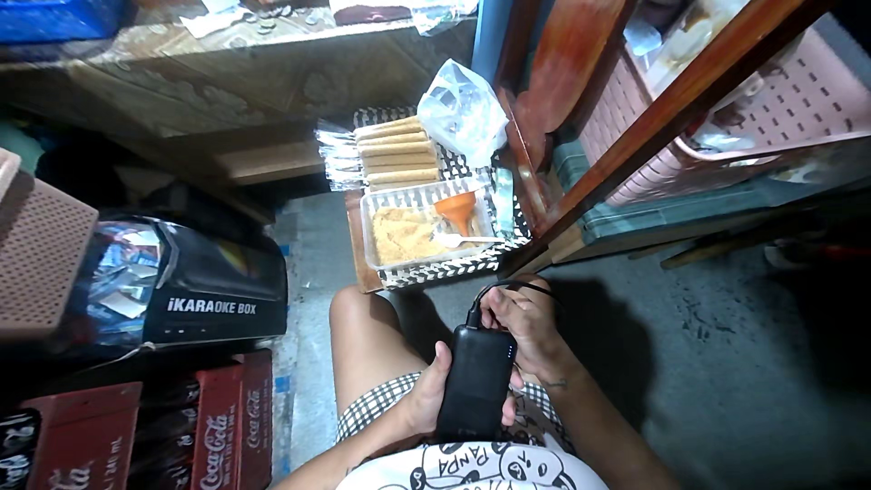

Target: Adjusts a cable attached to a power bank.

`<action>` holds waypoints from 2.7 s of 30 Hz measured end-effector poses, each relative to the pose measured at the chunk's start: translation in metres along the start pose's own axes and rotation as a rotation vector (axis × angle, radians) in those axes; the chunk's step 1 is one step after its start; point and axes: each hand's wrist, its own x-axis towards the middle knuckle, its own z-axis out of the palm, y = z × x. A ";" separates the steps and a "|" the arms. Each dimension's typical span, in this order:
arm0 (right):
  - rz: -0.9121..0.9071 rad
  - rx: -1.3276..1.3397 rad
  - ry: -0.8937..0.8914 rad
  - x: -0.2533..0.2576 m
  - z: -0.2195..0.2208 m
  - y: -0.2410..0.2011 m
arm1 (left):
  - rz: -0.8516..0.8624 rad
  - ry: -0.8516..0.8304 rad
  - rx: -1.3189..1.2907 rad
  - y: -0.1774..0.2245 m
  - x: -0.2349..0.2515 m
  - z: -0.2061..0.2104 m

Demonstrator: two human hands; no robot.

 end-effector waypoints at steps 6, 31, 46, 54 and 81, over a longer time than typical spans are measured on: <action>0.000 0.022 0.000 -0.001 0.000 0.000 | 0.009 -0.003 0.001 -0.001 0.001 0.000; -0.016 0.025 0.024 0.000 0.002 -0.003 | 0.007 0.009 0.024 0.000 0.001 0.000; -0.026 0.006 0.015 0.001 0.002 -0.001 | 0.015 0.001 0.001 -0.002 -0.001 -0.003; -0.005 -0.013 0.017 0.003 0.002 0.001 | 0.041 -0.003 -0.003 0.000 -0.001 -0.002; -0.007 0.022 0.017 0.005 0.000 0.003 | 0.054 -0.001 0.039 0.002 -0.001 -0.004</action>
